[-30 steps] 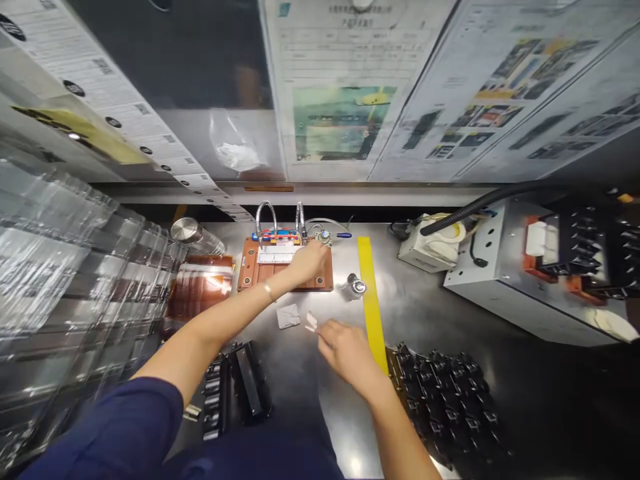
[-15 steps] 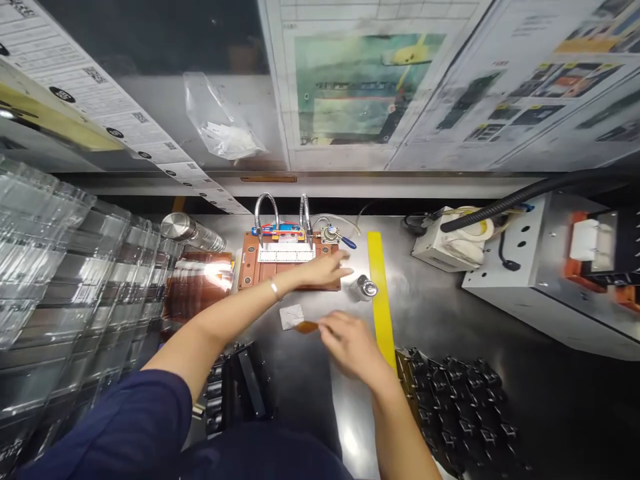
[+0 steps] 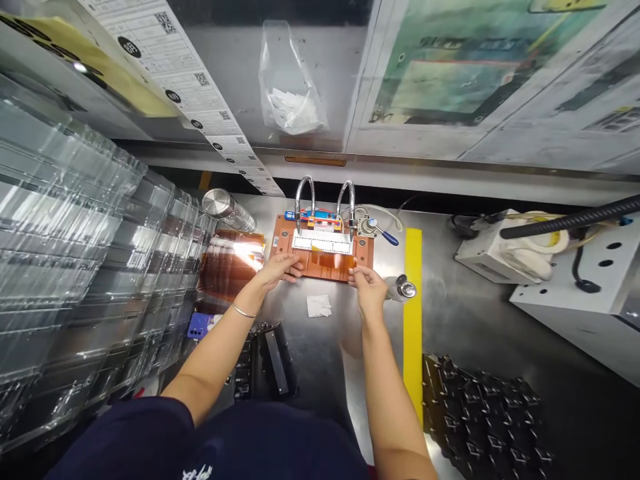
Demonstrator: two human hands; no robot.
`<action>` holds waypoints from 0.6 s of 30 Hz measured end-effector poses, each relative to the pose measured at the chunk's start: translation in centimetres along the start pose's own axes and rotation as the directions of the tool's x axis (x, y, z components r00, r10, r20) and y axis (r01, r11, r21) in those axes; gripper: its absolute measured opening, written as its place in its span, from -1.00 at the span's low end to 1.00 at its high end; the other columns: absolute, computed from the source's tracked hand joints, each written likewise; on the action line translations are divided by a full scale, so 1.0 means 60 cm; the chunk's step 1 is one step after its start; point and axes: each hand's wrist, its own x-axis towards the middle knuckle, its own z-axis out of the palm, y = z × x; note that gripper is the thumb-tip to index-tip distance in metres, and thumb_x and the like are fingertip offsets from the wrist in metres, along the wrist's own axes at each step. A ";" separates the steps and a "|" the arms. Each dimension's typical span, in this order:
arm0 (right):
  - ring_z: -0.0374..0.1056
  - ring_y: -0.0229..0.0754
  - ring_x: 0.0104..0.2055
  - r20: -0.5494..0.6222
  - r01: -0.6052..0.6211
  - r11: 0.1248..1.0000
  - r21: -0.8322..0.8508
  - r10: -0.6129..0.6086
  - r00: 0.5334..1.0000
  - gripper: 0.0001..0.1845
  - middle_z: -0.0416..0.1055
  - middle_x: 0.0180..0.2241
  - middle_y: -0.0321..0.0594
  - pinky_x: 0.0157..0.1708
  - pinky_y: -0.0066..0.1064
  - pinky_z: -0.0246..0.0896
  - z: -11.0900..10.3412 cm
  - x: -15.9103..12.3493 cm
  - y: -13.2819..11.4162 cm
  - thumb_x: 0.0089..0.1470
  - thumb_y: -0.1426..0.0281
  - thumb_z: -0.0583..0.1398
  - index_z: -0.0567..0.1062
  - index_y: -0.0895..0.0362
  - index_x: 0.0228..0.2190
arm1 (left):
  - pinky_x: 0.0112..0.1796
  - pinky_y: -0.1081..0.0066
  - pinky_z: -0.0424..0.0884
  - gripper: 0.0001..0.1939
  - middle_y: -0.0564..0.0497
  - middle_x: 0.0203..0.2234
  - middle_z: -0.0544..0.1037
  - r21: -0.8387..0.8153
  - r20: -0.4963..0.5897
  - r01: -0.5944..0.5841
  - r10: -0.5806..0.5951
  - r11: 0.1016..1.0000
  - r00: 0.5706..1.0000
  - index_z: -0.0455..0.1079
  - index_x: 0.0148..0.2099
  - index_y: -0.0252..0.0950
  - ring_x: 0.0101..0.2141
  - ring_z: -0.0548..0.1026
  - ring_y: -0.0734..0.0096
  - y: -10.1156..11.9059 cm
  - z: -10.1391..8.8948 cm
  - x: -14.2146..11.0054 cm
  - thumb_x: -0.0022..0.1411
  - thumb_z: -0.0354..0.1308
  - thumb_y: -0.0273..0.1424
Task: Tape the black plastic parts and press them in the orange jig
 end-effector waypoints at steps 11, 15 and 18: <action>0.35 -0.27 -0.60 -0.052 0.095 0.993 -0.073 -0.099 0.994 -0.78 0.42 -0.65 -0.35 -0.58 -0.43 0.33 0.029 -0.001 -0.004 -0.30 0.32 0.28 0.49 0.17 -0.50 | -0.55 0.49 0.45 -0.65 -0.03 -0.51 0.54 -0.155 -0.133 -0.085 0.065 0.984 0.989 0.35 -0.30 -0.37 -0.56 0.50 0.48 0.013 0.005 -0.002 0.07 0.30 -0.18; 0.35 -0.30 -0.62 -0.029 0.059 0.995 -0.080 -0.062 0.998 -0.85 0.44 -0.64 -0.33 -0.60 -0.49 0.32 0.033 0.005 -0.014 -0.30 0.38 0.26 0.49 0.17 -0.53 | -0.63 0.56 0.35 -0.73 0.08 -0.67 0.45 -0.066 -0.219 -0.144 0.127 0.987 0.967 0.33 -0.43 -0.37 -0.69 0.38 0.59 0.010 0.008 0.015 0.04 0.34 -0.32; 0.29 -0.36 -0.68 0.011 -0.053 0.990 -0.134 0.056 0.998 -0.93 0.42 -0.69 -0.33 -0.68 -0.56 0.26 0.034 0.021 -0.028 -0.30 0.44 0.26 0.45 0.17 -0.62 | -0.72 0.62 0.16 -0.73 0.15 -0.77 0.35 -0.007 -0.305 -0.148 0.139 0.989 0.942 0.27 -0.52 -0.33 -0.78 0.24 0.65 0.010 0.009 0.031 0.05 0.31 -0.37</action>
